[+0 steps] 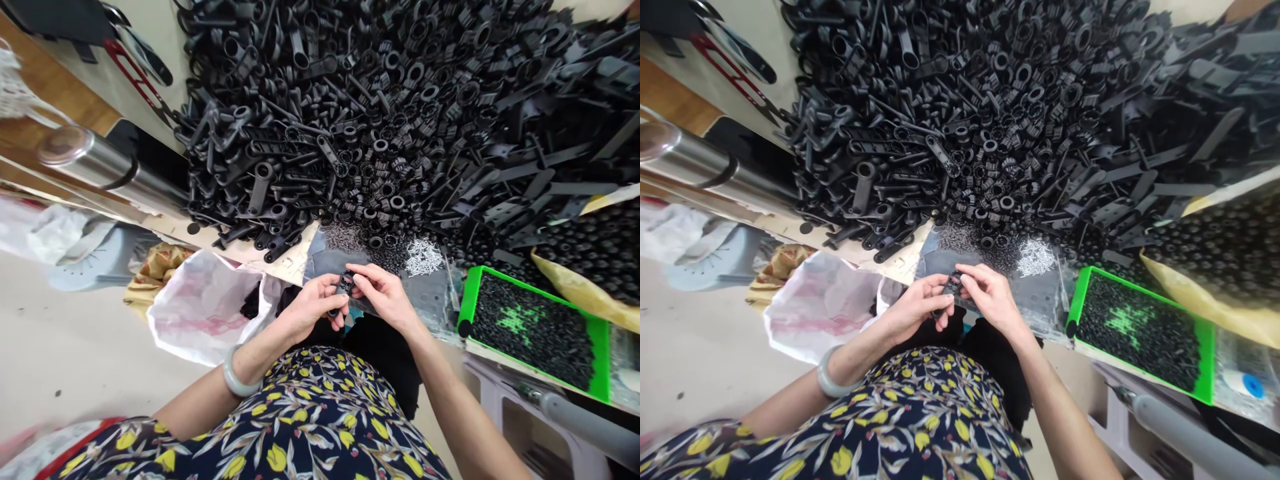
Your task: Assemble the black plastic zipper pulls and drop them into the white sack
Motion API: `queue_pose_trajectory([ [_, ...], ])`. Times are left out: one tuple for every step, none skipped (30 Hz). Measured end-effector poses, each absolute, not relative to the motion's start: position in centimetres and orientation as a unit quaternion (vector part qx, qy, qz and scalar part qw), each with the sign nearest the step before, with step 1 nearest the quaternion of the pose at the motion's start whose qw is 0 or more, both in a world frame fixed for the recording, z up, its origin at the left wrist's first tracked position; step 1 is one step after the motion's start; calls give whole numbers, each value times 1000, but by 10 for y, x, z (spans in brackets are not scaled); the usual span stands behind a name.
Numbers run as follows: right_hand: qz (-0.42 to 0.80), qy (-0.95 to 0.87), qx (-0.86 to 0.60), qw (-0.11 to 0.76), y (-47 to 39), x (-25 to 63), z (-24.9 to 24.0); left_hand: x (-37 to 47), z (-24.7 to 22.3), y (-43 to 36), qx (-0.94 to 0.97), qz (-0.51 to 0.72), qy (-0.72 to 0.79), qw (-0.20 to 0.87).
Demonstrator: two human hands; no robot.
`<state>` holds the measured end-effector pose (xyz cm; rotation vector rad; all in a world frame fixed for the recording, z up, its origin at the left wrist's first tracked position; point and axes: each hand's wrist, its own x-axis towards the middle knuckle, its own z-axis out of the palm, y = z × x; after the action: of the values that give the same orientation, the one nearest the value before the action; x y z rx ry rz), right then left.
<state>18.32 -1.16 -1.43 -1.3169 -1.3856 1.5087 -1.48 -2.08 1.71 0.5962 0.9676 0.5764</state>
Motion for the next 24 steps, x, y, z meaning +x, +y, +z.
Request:
queue_pose_trajectory([
  [581, -534, -509, 344, -12, 183, -15, -15, 17, -21, 275, 267, 452, 806],
  [582, -533, -510, 343, -12, 182, -15, -15, 16, -21, 272, 264, 452, 808],
  [583, -532, -510, 343, -13, 182, -16, -16, 16, -21, 270, 262, 451, 809],
  [582, -532, -510, 343, -14, 183, -16, -18, 17, -22, 270, 261, 450, 810],
  [578, -534, -512, 344, -15, 184, -15, -20, 17, -21, 272, 263, 450, 809],
  [568, -539, -518, 344, -16, 187, -15, -23, 19, -21, 277, 270, 449, 806],
  [549, -552, -527, 341, -17, 190, -13, -27, 20, -20, 284, 280, 448, 800],
  [518, -572, -542, 333, -19, 193, -12, -31, 22, -18, 293, 292, 449, 792],
  [476, -600, -558, 320, -19, 196, -10, -35, 24, -16, 302, 305, 452, 782],
  [429, -629, -573, 304, -19, 199, -8, -39, 26, -13, 309, 317, 457, 772],
  [382, -659, -583, 285, -18, 201, -6, -42, 27, -10, 313, 327, 463, 762],
  [338, -685, -588, 266, -16, 201, -4, -45, 28, -7, 315, 336, 471, 752],
  [302, -706, -590, 249, -13, 199, -3, -46, 28, -3, 317, 342, 480, 743],
  [273, -722, -591, 233, -9, 195, -2, -46, 28, 0, 319, 346, 490, 734],
  [248, -733, -594, 219, -4, 190, -2, -45, 27, 3, 324, 346, 500, 725],
  [224, -740, -600, 207, 1, 185, -2, -44, 26, 5, 330, 343, 508, 718],
  [201, -743, -607, 197, 6, 178, -3, -41, 25, 7, 335, 341, 515, 711],
  [180, -744, -614, 191, 12, 173, -5, -38, 24, 9, 338, 341, 519, 707],
  [162, -744, -621, 187, 16, 167, -6, -36, 22, 10, 339, 343, 522, 704],
  [146, -743, -627, 183, 20, 163, -8, -33, 21, 11, 337, 348, 523, 701],
  [134, -743, -630, 180, 23, 160, -9, -30, 21, 12, 333, 354, 523, 700],
  [125, -744, -632, 177, 26, 158, -9, -28, 20, 12, 329, 358, 524, 699],
  [118, -746, -631, 174, 27, 158, -10, -26, 20, 13, 324, 361, 524, 700],
  [115, -750, -629, 171, 27, 159, -9, -25, 19, 13, 319, 363, 523, 702],
])
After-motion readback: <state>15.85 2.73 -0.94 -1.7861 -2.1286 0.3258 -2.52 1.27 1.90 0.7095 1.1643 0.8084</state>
